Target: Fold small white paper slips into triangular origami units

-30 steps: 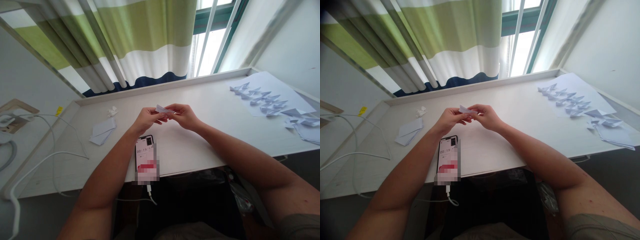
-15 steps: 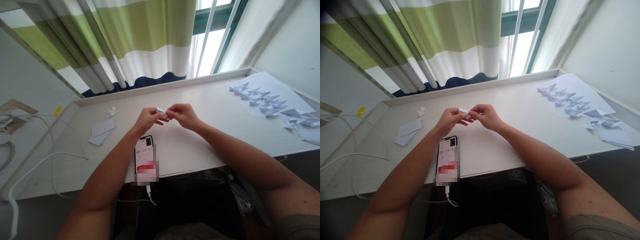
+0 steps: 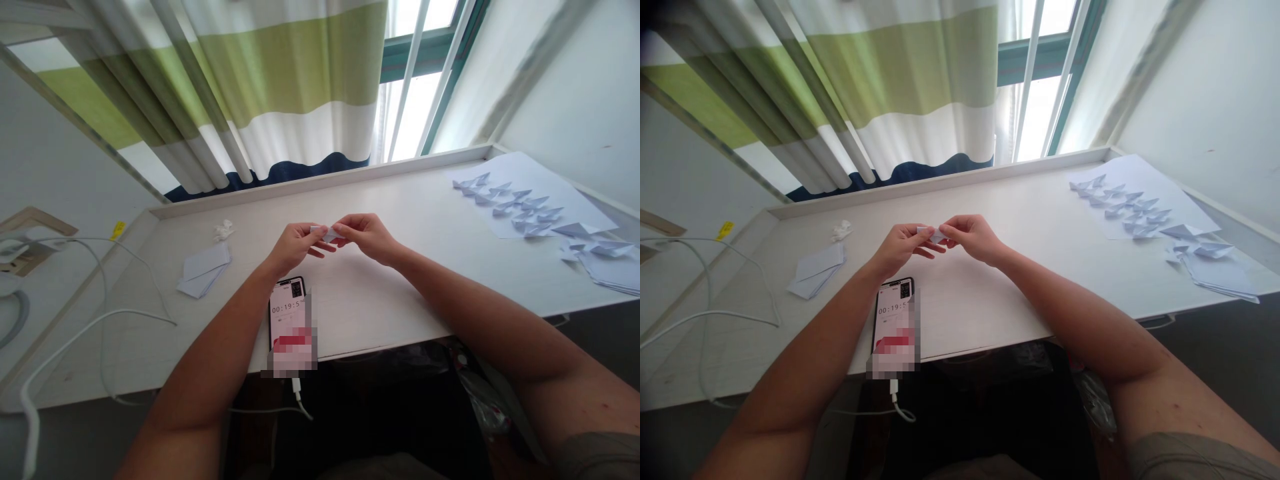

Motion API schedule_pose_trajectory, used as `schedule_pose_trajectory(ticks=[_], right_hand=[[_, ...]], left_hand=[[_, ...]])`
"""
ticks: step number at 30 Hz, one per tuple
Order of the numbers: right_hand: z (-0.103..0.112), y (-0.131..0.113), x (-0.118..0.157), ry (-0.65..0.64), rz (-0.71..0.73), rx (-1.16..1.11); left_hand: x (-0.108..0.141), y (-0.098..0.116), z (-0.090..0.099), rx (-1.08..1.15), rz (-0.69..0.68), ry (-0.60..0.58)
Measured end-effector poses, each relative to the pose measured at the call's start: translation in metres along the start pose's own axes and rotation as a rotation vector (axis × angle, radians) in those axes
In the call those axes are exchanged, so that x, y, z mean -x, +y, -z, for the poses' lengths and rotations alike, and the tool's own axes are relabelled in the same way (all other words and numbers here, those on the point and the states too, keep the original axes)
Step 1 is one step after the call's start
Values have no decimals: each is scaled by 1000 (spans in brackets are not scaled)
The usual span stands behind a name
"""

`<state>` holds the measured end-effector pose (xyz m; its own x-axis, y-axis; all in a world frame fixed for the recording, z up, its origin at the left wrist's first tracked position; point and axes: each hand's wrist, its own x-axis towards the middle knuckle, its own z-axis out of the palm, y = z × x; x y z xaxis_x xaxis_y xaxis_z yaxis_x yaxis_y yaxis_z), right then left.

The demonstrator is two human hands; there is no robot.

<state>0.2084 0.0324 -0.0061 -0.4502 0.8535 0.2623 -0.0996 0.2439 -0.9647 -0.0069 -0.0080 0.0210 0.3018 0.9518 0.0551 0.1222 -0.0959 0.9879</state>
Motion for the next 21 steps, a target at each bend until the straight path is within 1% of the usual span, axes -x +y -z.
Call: schedule_pose_trajectory(ticks=[5, 10, 12, 18, 21], right_hand=[[1, -3, 0, 7, 20, 31], [5, -5, 0, -27, 10, 85], [6, -4, -2, -45, 1, 107], [7, -3, -3, -65, -48, 131], [7, -4, -2, -73, -75, 118]], left_hand=[[0, 0, 0, 0, 6, -42], [-2, -4, 2, -41, -6, -80], [-3, -5, 1, -70, -9, -65], [-4, -10, -2, -112, -2, 51], [-3, -10, -1, -110, -15, 63]])
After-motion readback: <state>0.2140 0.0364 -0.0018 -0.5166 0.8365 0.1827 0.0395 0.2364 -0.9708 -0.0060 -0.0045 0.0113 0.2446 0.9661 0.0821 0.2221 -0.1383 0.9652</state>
